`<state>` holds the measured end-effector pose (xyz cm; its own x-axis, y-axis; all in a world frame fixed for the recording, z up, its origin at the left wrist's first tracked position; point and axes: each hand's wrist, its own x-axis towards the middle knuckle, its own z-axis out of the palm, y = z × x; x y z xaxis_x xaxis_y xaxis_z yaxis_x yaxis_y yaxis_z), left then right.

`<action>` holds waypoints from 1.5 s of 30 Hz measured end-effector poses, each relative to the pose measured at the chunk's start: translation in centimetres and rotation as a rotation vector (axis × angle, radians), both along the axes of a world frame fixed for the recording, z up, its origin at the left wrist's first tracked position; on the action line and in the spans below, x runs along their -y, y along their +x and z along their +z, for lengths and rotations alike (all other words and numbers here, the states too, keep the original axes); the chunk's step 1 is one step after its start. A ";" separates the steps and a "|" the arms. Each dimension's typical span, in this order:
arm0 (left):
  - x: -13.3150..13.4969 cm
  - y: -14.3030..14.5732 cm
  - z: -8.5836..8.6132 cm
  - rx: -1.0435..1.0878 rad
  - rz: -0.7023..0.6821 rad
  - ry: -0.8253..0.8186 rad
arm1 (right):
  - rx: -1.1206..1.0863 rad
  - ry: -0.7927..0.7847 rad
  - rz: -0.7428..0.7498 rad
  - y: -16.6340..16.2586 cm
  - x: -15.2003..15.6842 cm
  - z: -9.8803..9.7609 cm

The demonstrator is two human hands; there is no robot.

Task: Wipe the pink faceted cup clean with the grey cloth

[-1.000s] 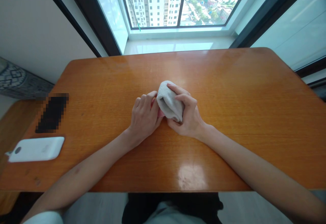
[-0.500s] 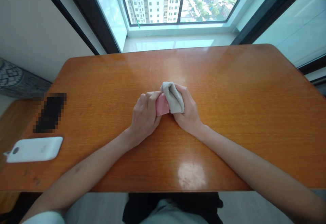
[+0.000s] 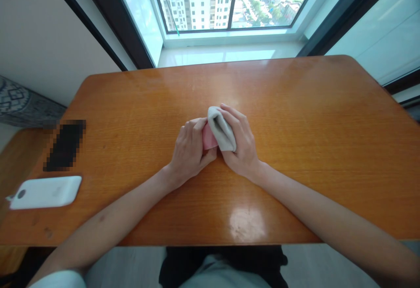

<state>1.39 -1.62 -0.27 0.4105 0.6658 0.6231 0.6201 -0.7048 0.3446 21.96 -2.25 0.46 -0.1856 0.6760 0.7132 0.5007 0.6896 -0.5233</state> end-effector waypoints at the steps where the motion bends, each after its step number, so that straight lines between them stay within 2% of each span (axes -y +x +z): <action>1: 0.0 0.1 0.1 0.002 0.006 0.003 | -0.047 -0.044 -0.014 0.0 -0.2 -0.1; 4: 0.1 0.2 0.1 0.014 0.000 0.010 | -0.094 -0.081 -0.038 0.0 -0.5 -0.4; 10: 0.0 -0.3 -0.3 0.035 -0.074 0.009 | 0.074 0.101 0.038 0.0 0.6 0.3; 18: -0.1 0.1 0.7 0.174 -0.182 -0.125 | -0.200 -0.177 0.071 1.3 -1.3 -0.7; 23: 0.3 0.0 0.3 0.187 -0.196 -0.207 | -0.039 -0.010 0.180 1.6 -0.4 0.7; 28: 0.2 0.0 0.5 0.227 -0.195 -0.232 | 0.020 0.085 0.161 1.5 0.1 1.1; 31: 0.0 0.0 0.5 0.222 -0.186 -0.207 | -0.039 0.018 0.111 1.3 -0.5 0.3; 34: -0.1 -0.1 0.5 0.185 -0.166 -0.180 | -0.222 -0.180 -0.009 1.0 -1.1 -0.3; 36: 0.0 -0.2 0.4 0.167 -0.155 -0.181 | -0.266 -0.241 -0.065 0.8 -1.0 -0.2; 41: 0.1 -0.2 0.3 0.191 -0.175 -0.221 | 0.006 0.052 0.068 0.8 0.0 0.4; 43: 0.0 -0.1 0.4 0.195 -0.178 -0.205 | -0.008 0.053 0.081 0.9 0.0 0.2; 45: -0.1 0.0 0.4 0.188 -0.174 -0.161 | -0.080 -0.049 0.038 0.9 -0.2 -0.2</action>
<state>1.35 -1.55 0.16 0.4144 0.6921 0.5909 0.4092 -0.7217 0.5583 22.83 -2.00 0.25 -0.1562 0.7041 0.6927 0.4298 0.6798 -0.5942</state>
